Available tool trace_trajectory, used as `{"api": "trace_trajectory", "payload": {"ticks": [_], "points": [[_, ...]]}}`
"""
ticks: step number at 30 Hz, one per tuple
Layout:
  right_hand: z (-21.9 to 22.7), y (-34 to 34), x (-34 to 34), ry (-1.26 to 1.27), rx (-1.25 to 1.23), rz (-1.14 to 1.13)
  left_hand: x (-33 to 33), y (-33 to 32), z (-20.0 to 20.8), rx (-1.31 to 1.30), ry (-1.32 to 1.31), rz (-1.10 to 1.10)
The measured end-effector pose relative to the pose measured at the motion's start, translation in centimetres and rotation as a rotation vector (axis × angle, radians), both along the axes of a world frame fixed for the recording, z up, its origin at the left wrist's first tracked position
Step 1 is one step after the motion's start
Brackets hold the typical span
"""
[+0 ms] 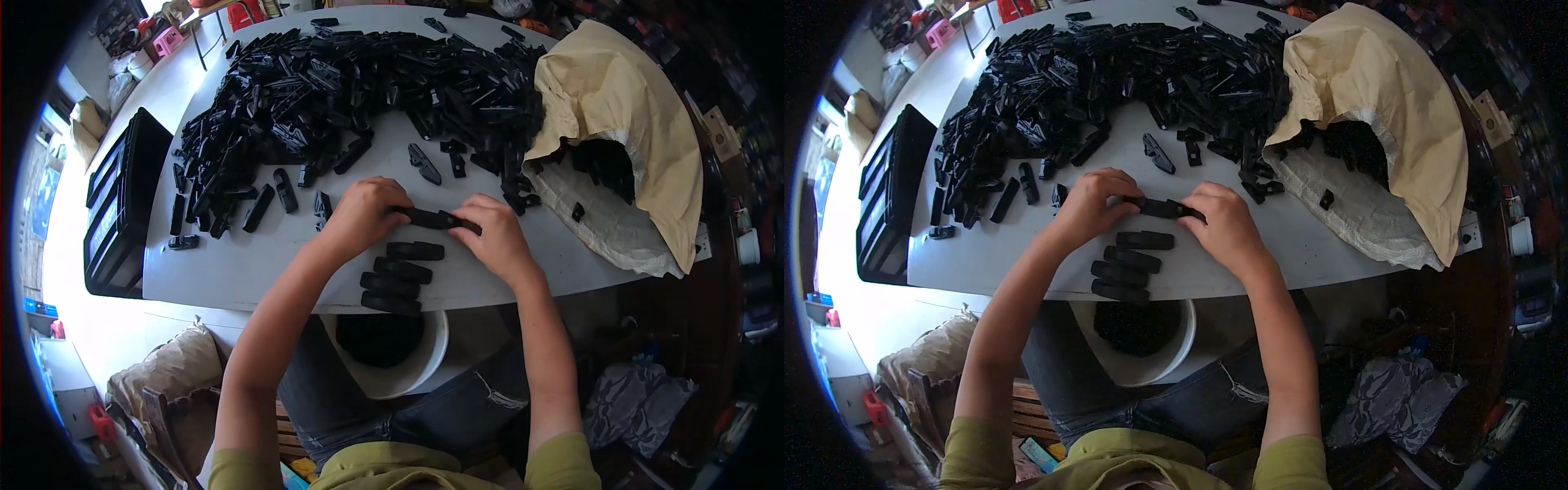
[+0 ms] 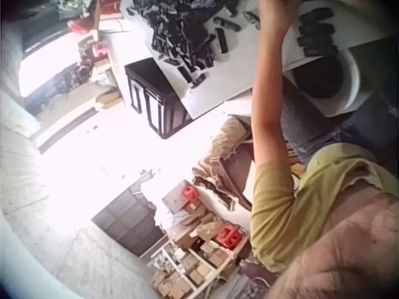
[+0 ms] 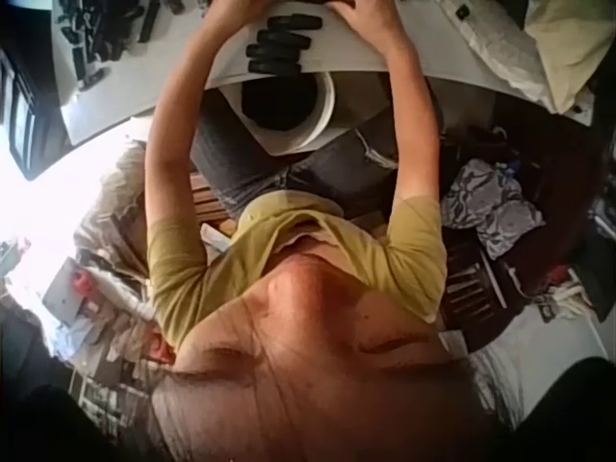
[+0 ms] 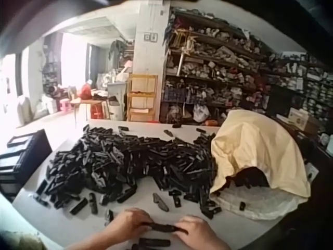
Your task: Assembling small black plastic components at a workbench.
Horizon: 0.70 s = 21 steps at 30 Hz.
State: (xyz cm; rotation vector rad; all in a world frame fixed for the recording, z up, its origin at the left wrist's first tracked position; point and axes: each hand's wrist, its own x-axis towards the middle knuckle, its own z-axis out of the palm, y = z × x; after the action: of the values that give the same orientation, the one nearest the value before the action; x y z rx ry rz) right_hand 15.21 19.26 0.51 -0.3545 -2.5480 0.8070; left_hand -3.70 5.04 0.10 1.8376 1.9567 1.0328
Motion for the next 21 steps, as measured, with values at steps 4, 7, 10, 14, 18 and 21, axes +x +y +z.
{"api": "trace_trajectory", "payload": {"ticks": [4, 7, 10, 14, 18, 21], "points": [[0.4, -0.2, -1.1, -0.029, -0.057, 0.092, 0.5, 0.6, -0.1, 0.041, -0.054, -0.093], [0.1, 0.0, -1.1, 0.000, -0.015, 0.076, 0.7, 0.7, 0.1, 0.031, -0.014, -0.024], [0.4, 0.0, -0.4, -0.058, -0.061, 0.049, 0.4, 0.2, 0.2, 0.004, -0.008, -0.015], [0.8, 0.3, 0.6, -0.118, -0.039, 0.020, 0.2, 0.1, 0.2, -0.003, 0.011, -0.018], [0.5, 0.0, -0.4, -0.053, -0.075, 0.055, 0.4, 0.4, 0.0, 0.075, -0.047, -0.095], [-0.3, 0.1, -1.0, -0.004, -0.046, 0.097, 0.9, 0.2, 0.1, 0.003, 0.000, -0.048]]}}
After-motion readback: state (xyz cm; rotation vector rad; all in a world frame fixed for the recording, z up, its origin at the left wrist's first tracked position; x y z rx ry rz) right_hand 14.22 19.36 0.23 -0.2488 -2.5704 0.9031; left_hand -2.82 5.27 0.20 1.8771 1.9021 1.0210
